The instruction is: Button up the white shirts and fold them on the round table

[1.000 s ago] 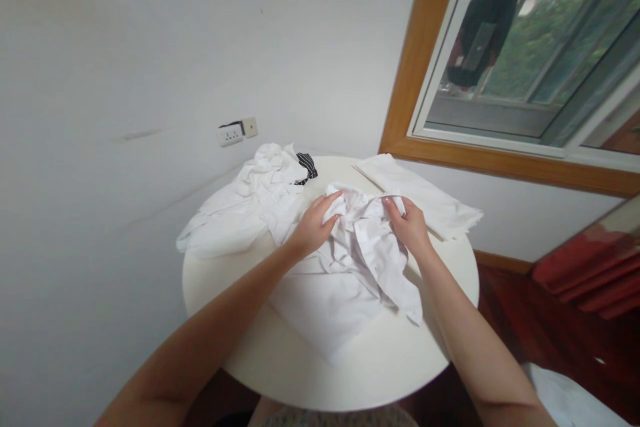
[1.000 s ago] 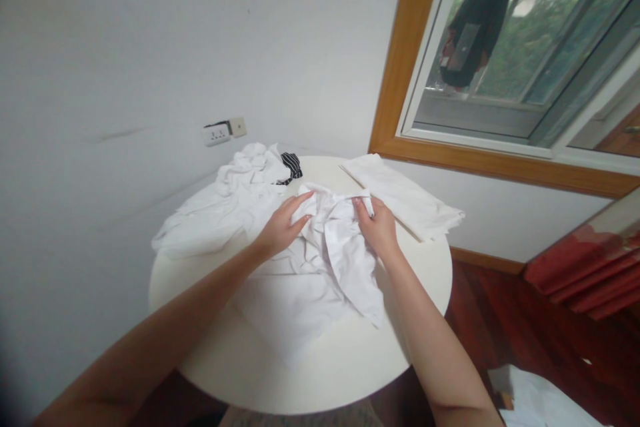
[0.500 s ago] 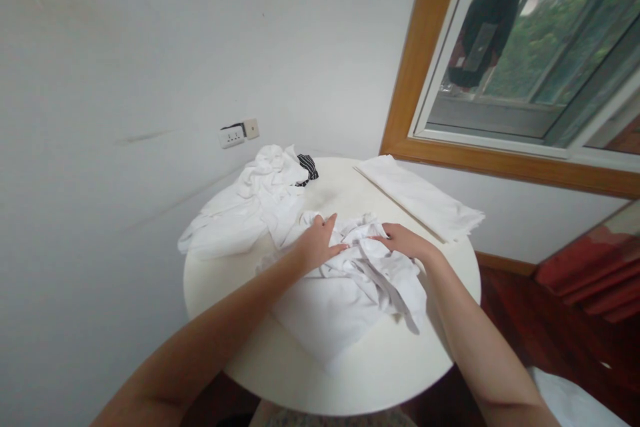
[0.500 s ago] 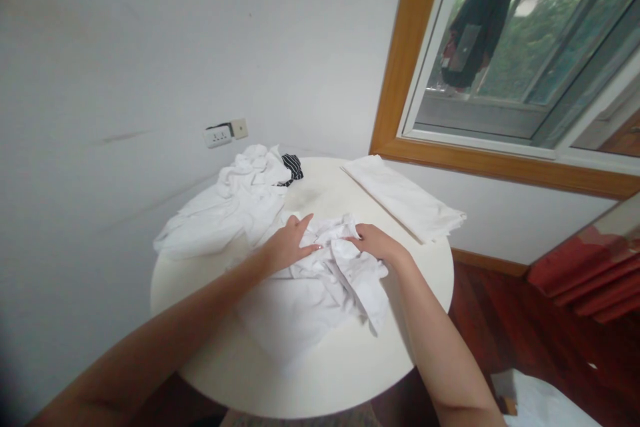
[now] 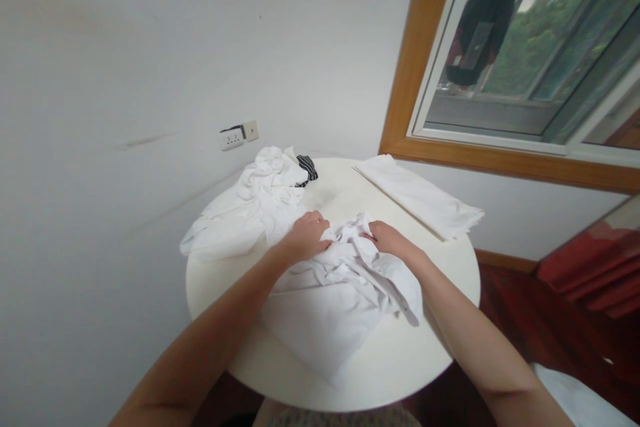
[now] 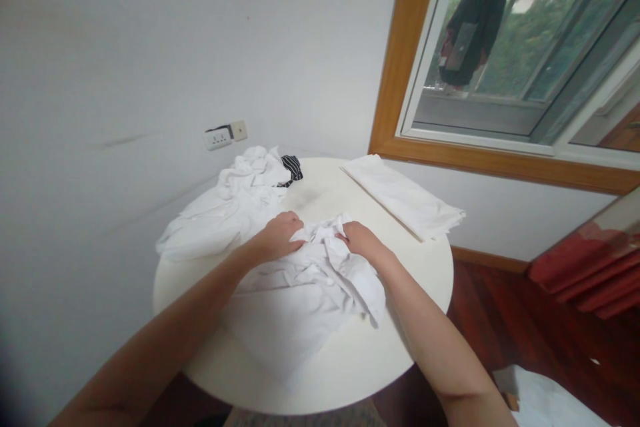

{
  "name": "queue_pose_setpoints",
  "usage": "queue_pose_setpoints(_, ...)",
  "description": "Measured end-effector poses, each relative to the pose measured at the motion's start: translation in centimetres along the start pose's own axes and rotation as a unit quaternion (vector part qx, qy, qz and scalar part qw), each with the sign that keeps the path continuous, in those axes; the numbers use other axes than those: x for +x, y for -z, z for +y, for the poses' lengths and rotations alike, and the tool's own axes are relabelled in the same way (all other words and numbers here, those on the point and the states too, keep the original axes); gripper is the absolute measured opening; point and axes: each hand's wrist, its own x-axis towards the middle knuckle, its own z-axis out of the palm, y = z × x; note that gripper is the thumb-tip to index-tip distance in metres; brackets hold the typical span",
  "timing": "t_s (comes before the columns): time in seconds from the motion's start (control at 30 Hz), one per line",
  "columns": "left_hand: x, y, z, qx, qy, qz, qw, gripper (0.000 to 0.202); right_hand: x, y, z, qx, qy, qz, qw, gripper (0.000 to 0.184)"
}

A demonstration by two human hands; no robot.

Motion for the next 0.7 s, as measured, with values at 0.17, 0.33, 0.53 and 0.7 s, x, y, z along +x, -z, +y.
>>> queue_pose_setpoints(0.17,-1.2,1.2,2.7,-0.021,0.013,-0.08,0.996,0.019,-1.8,2.8,-0.4,0.087,0.016,-0.036,0.995,0.023)
queue_pose_setpoints(0.33,-2.3,4.9,5.4,-0.097,-0.113,-0.25,0.957,0.025,-3.1,7.1,-1.2,0.115,0.041,-0.168,0.978,0.02)
queue_pose_setpoints(0.53,2.7,6.1,4.1,0.067,0.103,0.063,0.99,0.029,1.3,9.1,-1.2,-0.092,-0.128,0.058,0.986,0.034)
queue_pose_setpoints(0.7,5.6,6.5,1.9,0.14,0.141,0.229,0.953,0.03,4.1,10.0,-0.7,-0.186,-0.218,0.158,0.945,0.05)
